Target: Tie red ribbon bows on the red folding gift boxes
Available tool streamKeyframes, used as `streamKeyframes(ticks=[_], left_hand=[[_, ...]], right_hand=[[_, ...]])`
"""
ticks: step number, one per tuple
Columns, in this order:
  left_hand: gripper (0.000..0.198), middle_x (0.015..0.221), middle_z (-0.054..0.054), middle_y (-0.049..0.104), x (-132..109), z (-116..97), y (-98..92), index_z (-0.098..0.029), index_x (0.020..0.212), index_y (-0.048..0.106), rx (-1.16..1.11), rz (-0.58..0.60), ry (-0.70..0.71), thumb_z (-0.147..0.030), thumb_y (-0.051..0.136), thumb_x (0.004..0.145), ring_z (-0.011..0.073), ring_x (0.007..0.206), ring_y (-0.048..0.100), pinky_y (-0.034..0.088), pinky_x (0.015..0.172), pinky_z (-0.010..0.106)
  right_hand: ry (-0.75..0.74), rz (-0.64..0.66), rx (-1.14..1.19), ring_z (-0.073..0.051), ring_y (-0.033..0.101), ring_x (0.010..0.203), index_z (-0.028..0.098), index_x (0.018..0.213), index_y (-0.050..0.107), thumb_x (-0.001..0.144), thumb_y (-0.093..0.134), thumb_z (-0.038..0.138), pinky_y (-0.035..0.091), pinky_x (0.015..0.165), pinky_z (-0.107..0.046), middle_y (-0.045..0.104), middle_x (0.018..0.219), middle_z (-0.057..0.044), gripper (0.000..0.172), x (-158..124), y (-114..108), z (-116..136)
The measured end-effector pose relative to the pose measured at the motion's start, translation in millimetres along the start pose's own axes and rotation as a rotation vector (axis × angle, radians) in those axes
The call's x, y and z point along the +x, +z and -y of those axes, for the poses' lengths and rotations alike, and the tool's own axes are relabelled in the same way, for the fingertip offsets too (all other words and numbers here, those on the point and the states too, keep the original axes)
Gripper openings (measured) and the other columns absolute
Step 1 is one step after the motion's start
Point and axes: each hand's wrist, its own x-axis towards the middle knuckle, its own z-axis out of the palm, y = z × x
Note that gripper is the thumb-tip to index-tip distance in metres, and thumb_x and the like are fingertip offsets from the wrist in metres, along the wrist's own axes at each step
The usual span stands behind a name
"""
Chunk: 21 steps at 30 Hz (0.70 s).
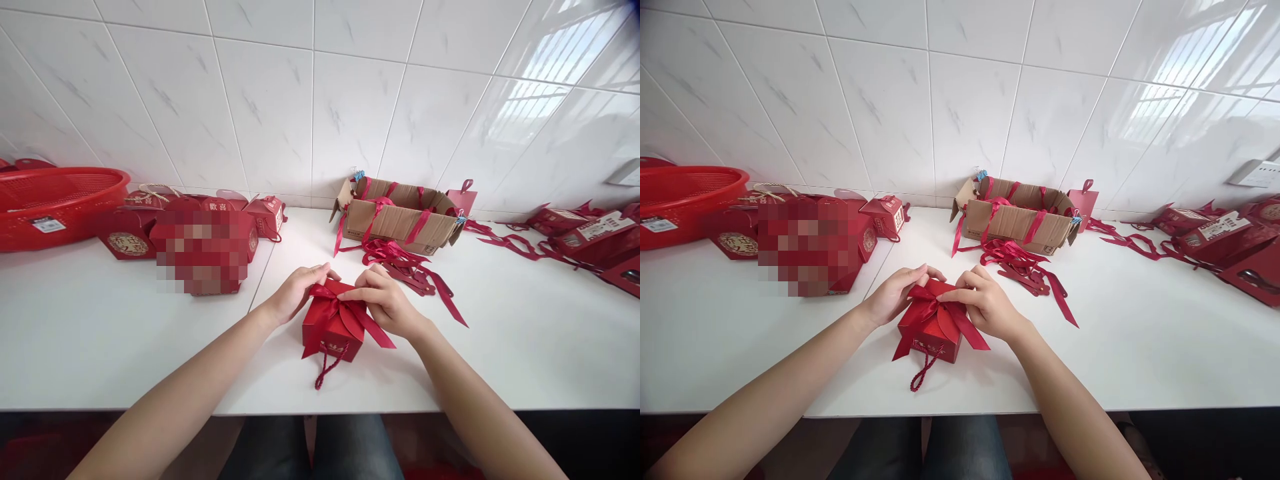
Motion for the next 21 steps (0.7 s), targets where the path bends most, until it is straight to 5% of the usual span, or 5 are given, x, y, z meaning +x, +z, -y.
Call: streamKeyframes(ticks=[9,21], left_hand=[[0.046,0.088,0.004,0.056,0.0,-0.2,0.9,-0.015,0.053,0.039,-0.084,0.062,-0.048,-0.045,0.060,0.080,0.0142,0.072,0.052,0.041,0.067,0.028],[0.041,0.084,0.004,0.056,-0.4,-2.6,0.5,-0.017,0.053,0.037,0.010,0.012,-0.032,-0.040,0.059,0.078,0.0174,0.080,0.049,0.038,0.069,0.029]], right_hand=[[0.005,0.053,0.020,-0.017,0.038,0.075,0.025,0.104,0.069,0.081,0.035,-0.005,0.042,0.069,-0.035,0.050,0.079,-0.005,0.050,-1.3,-2.9,0.0],[-0.005,0.091,0.005,-0.017,0.040,0.075,0.025,0.106,0.068,0.085,0.034,-0.002,0.044,0.068,-0.035,0.047,0.079,-0.005,0.048,1.5,-7.0,3.0]])
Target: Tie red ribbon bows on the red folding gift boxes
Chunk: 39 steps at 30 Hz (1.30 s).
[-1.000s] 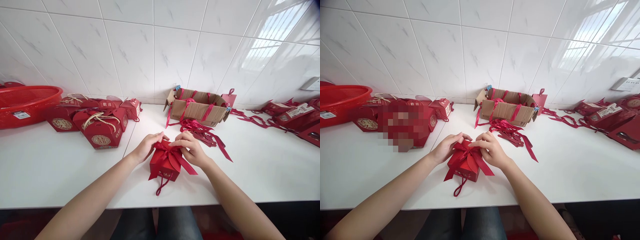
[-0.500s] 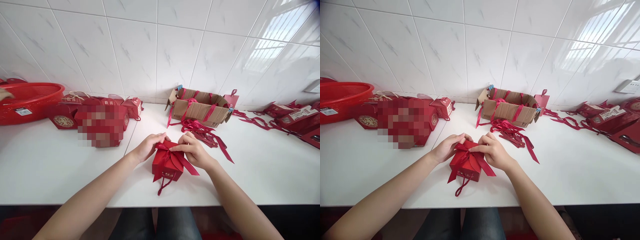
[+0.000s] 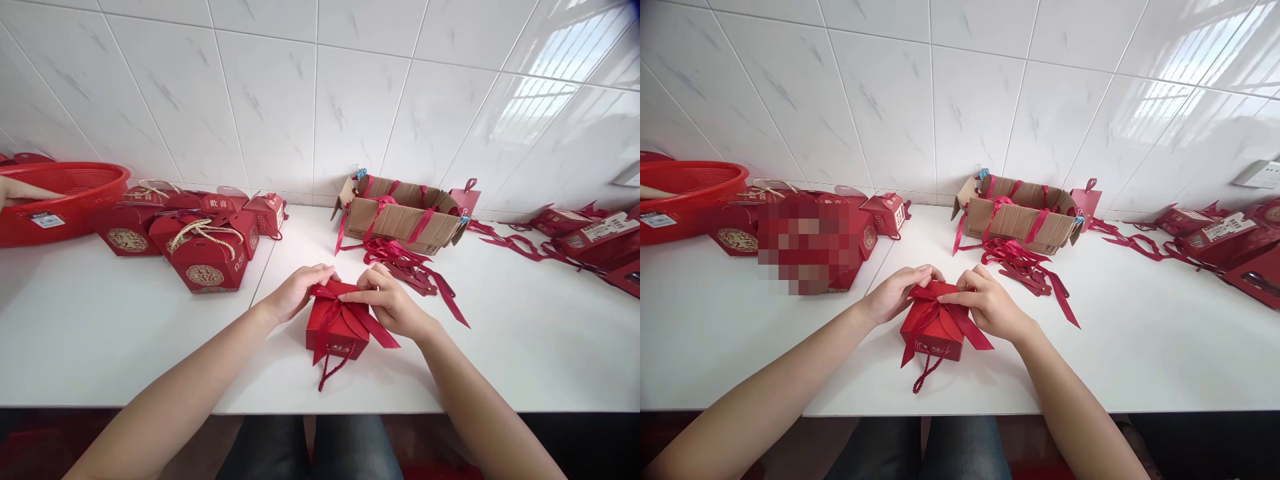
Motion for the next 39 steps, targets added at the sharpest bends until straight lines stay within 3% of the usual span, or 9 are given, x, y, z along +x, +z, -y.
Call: streamKeyframes(ticks=[3,12,18,22,27,32,39], left_hand=[[0.042,0.082,0.004,0.056,0.7,-0.1,-0.6,-0.017,0.053,0.036,0.035,-0.017,0.002,-0.041,0.059,0.078,0.0190,0.085,0.049,0.038,0.071,0.029],[0.040,0.084,0.002,0.057,1.0,-0.6,-1.2,-0.017,0.055,0.035,0.073,-0.042,-0.020,-0.041,0.059,0.076,0.0148,0.070,0.048,0.037,0.067,0.030],[0.038,0.080,0.003,0.057,1.9,0.7,-2.1,-0.017,0.054,0.036,0.067,-0.050,-0.003,-0.038,0.060,0.076,0.0176,0.079,0.049,0.037,0.071,0.030],[0.040,0.078,0.003,0.056,2.2,1.4,-4.0,-0.017,0.053,0.036,0.012,-0.033,0.027,-0.037,0.057,0.080,0.0182,0.082,0.049,0.038,0.076,0.030],[0.044,0.084,0.002,0.057,0.8,1.6,-4.7,-0.016,0.053,0.038,0.031,-0.018,0.036,-0.043,0.056,0.082,0.0145,0.071,0.048,0.037,0.070,0.029],[0.043,0.086,0.001,0.058,1.4,2.9,-4.6,-0.015,0.054,0.045,0.068,-0.065,0.028,-0.046,0.057,0.080,0.0129,0.066,0.048,0.037,0.066,0.029],[0.038,0.085,0.003,0.059,2.4,4.2,-5.9,-0.015,0.058,0.053,0.095,-0.070,0.058,-0.046,0.060,0.078,0.0150,0.072,0.050,0.039,0.071,0.029]], right_hand=[[-0.004,0.006,-0.013,-0.017,0.040,0.074,0.024,0.106,0.068,0.086,0.034,-0.001,0.044,0.068,-0.035,0.047,0.078,-0.005,0.047,0.6,-0.8,0.9],[-0.007,0.012,0.007,-0.017,0.042,0.076,0.024,0.107,0.068,0.085,0.036,-0.002,0.045,0.070,-0.035,0.048,0.080,-0.005,0.047,-0.6,-1.5,-0.9],[-0.016,0.010,-0.018,-0.017,0.041,0.076,0.024,0.107,0.066,0.085,0.036,-0.002,0.045,0.070,-0.034,0.050,0.080,-0.005,0.045,-1.0,0.1,-1.0],[0.002,-0.053,-0.056,-0.018,0.041,0.075,0.024,0.111,0.060,0.084,0.035,-0.002,0.043,0.067,-0.034,0.054,0.082,-0.005,0.046,-2.2,6.1,-2.5],[0.057,-0.168,-0.012,-0.018,0.044,0.074,0.024,0.120,0.050,0.074,0.036,-0.005,0.043,0.067,-0.034,0.055,0.081,-0.003,0.056,-3.7,7.9,-4.0],[0.089,-0.174,0.039,-0.018,0.050,0.078,0.026,0.124,0.046,0.071,0.037,-0.005,0.044,0.070,-0.035,0.058,0.086,-0.003,0.063,-4.1,5.6,-3.9],[-0.011,-0.076,-0.075,-0.018,0.044,0.079,0.029,0.114,0.061,0.081,0.035,-0.004,0.044,0.071,-0.036,0.056,0.092,-0.006,0.053,-3.6,6.4,-6.1]])
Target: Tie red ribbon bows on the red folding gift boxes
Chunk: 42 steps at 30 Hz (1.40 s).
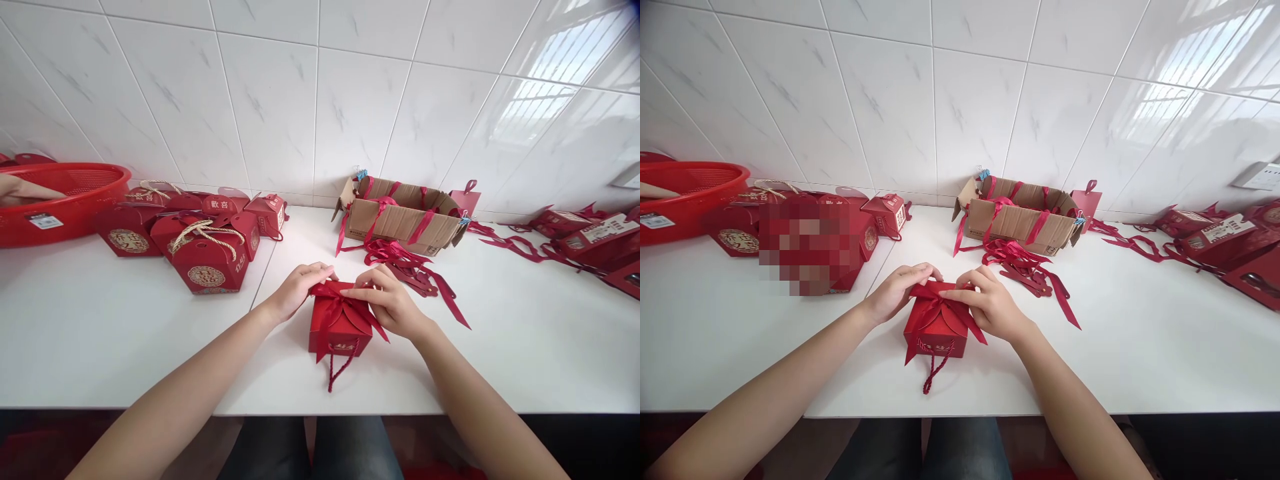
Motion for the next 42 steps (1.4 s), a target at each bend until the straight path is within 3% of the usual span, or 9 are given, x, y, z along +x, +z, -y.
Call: streamKeyframes(ticks=[18,22,28,32,37,42], left_hand=[[0.043,0.083,0.005,0.060,1.3,-1.6,-0.4,-0.016,0.051,0.048,0.183,-0.080,0.058,-0.049,0.056,0.077,0.0182,0.077,0.051,0.038,0.073,0.032],[0.043,0.083,0.005,0.059,0.8,-2.8,0.2,-0.016,0.050,0.045,0.220,-0.105,0.070,-0.047,0.055,0.077,0.0160,0.070,0.049,0.037,0.069,0.031],[0.036,0.073,0.002,0.053,-1.8,-3.6,-0.2,-0.014,0.067,0.063,0.339,-0.127,0.102,-0.045,0.051,0.080,0.0147,0.066,0.045,0.034,0.066,0.030],[0.037,0.076,0.003,0.055,-1.1,0.0,-0.7,-0.014,0.069,0.065,0.362,-0.127,0.118,-0.045,0.049,0.081,0.0148,0.068,0.046,0.036,0.067,0.029],[0.037,0.090,0.005,0.059,3.3,7.4,-1.7,-0.016,0.066,0.061,0.328,-0.147,0.169,-0.048,0.049,0.082,0.0184,0.083,0.052,0.040,0.077,0.031],[0.044,0.091,0.006,0.059,4.7,8.5,-1.9,-0.017,0.051,0.043,0.268,-0.189,0.245,-0.048,0.050,0.082,0.0204,0.094,0.053,0.038,0.088,0.033]], right_hand=[[-0.029,0.031,-0.063,-0.019,0.041,0.080,0.028,0.109,0.067,0.083,0.037,-0.003,0.047,0.070,-0.035,0.056,0.090,-0.007,0.050,3.9,-1.9,4.5],[-0.025,0.033,-0.060,-0.019,0.041,0.079,0.028,0.108,0.067,0.083,0.037,-0.003,0.046,0.069,-0.035,0.056,0.089,-0.007,0.050,4.7,-2.0,4.8],[-0.030,0.023,-0.062,-0.018,0.041,0.079,0.027,0.107,0.068,0.083,0.037,-0.004,0.047,0.069,-0.035,0.056,0.089,-0.007,0.050,4.8,-1.4,4.3],[-0.020,0.010,-0.060,-0.018,0.041,0.080,0.029,0.108,0.067,0.083,0.039,-0.004,0.047,0.069,-0.035,0.056,0.090,-0.006,0.050,1.3,0.8,1.1],[0.024,-0.035,-0.007,-0.017,0.047,0.081,0.032,0.114,0.062,0.084,0.038,-0.004,0.046,0.070,-0.036,0.055,0.094,-0.005,0.052,-3.2,3.1,-4.2],[0.110,-0.084,0.073,-0.019,0.052,0.090,0.032,0.124,0.054,0.082,0.042,-0.002,0.047,0.074,-0.037,0.053,0.099,-0.006,0.055,-2.4,2.7,-2.6]])
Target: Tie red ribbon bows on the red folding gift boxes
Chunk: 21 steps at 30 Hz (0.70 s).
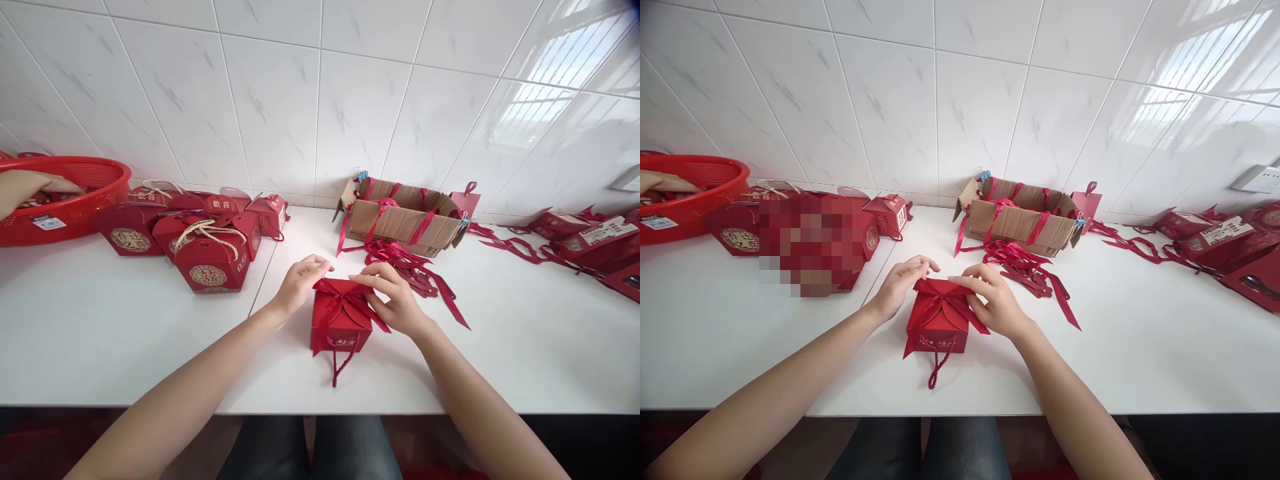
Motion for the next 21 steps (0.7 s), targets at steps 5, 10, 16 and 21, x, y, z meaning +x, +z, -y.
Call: streamKeyframes(ticks=[5,10,16,21], left_hand=[[0.045,0.086,0.007,0.060,-1.9,-3.5,2.0,-0.018,0.049,0.040,-0.038,-0.008,0.031,-0.047,0.049,0.082,0.0213,0.094,0.053,0.037,0.091,0.035],[0.039,0.083,0.007,0.061,-2.7,-0.3,2.6,-0.018,0.050,0.046,-0.084,-0.031,0.030,-0.042,0.051,0.080,0.0207,0.087,0.054,0.041,0.083,0.034],[0.029,0.083,0.007,0.062,-1.8,10.5,-2.9,-0.016,0.064,0.065,-0.074,-0.072,0.193,-0.029,0.046,0.081,0.0211,0.089,0.056,0.040,0.087,0.033],[0.030,0.086,0.005,0.065,3.6,18.3,-7.3,-0.017,0.075,0.066,-0.067,-0.124,0.188,-0.029,0.041,0.083,0.0202,0.088,0.056,0.040,0.079,0.031]], right_hand=[[0.133,0.048,0.120,-0.019,0.053,0.090,0.030,0.125,0.052,0.084,0.047,0.007,0.046,0.078,-0.039,0.057,0.097,-0.006,0.048,1.5,-5.6,4.1],[0.281,0.170,0.499,-0.024,0.044,0.119,0.034,0.138,0.037,0.086,0.053,0.031,0.041,0.094,-0.042,0.047,0.129,-0.007,0.055,0.0,-18.3,-3.9],[0.343,0.442,0.732,-0.027,0.015,0.141,0.036,0.148,0.000,0.068,0.065,0.067,0.024,0.109,-0.049,0.018,0.151,-0.008,0.108,-5.8,-20.0,-18.0],[0.554,0.403,0.760,-0.024,0.026,0.138,0.032,0.149,0.008,0.087,0.026,0.069,0.033,0.106,-0.049,0.030,0.147,-0.010,0.074,-6.1,-17.4,-21.2]])
